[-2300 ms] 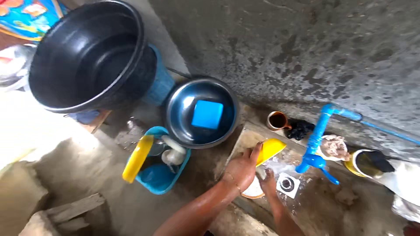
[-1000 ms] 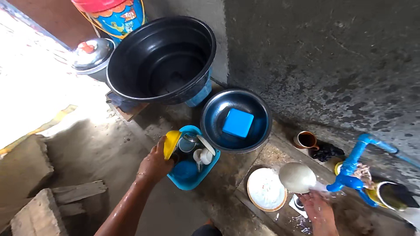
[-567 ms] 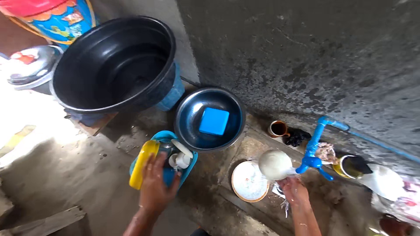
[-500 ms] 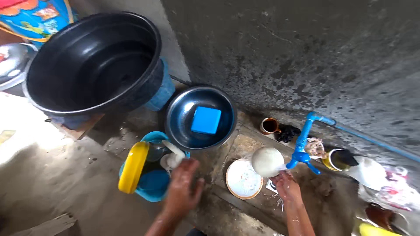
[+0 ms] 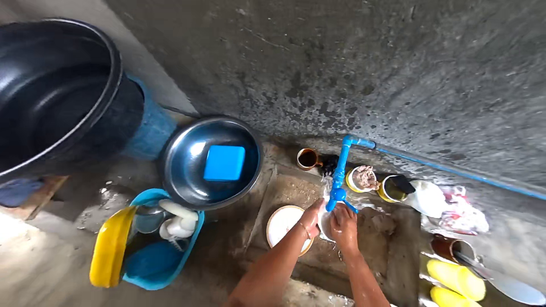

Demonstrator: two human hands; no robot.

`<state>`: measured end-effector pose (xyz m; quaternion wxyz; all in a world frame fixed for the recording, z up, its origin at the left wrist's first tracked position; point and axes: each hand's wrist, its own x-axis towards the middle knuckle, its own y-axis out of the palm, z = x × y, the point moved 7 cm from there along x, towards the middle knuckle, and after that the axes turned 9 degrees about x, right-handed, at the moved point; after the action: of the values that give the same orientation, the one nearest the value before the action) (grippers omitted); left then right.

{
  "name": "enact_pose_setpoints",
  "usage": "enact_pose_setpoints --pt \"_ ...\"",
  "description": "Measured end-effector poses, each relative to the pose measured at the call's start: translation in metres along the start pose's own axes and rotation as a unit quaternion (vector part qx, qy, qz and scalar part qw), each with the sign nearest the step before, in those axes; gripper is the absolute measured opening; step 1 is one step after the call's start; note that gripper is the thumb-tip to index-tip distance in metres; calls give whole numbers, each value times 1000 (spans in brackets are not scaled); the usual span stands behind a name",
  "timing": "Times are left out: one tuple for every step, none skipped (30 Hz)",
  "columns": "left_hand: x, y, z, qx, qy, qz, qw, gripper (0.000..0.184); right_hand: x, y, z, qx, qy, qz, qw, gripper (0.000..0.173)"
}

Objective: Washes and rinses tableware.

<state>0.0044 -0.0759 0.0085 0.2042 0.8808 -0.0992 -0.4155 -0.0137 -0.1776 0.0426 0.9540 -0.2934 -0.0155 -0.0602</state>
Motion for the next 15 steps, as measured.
enact_pose_setpoints --pt "-1 4 -1 29 13 -7 999 46 4 6 5 17 -9 0 1000 32" --pt "-1 5 -7 57 32 -19 998 45 4 11 11 35 -13 16 999 33" --pt "1 1 -13 85 57 -26 994 44 2 16 15 45 -18 32 998 32" --pt "2 -4 -18 117 86 -26 989 42 -1 16 14 51 -21 44 998 31" --pt "3 -10 -22 151 117 -26 981 41 -2 14 8 55 -21 42 997 30" --pt "0 -14 -26 192 146 -21 970 41 -3 9 -1 64 -4 25 998 29" --pt "-8 -16 -29 251 170 -5 953 44 -3 5 -15 84 47 7 995 33" --pt "-18 -15 -32 325 187 14 927 48 -3 3 -32 112 109 -17 988 35" --pt "-29 -14 -34 401 200 26 893 51 -2 6 -46 163 172 -48 970 37" --pt "-41 -15 -36 466 219 26 857 53 -1 13 -52 226 233 -69 943 41" --pt "-54 -20 -37 509 239 23 826 55 -3 25 -52 286 290 -68 911 44" --pt "-69 -29 -40 535 266 14 801 56 -5 40 -47 340 323 -48 882 45" --pt "-86 -42 -46 543 299 -2 785 56 -6 55 -37 374 327 -14 867 43" --pt "-105 -58 -55 542 326 -28 774 53 -7 69 -25 396 308 30 865 38" --pt "-129 -76 -68 540 351 -61 763 47 -5 80 -10 398 263 88 874 37"
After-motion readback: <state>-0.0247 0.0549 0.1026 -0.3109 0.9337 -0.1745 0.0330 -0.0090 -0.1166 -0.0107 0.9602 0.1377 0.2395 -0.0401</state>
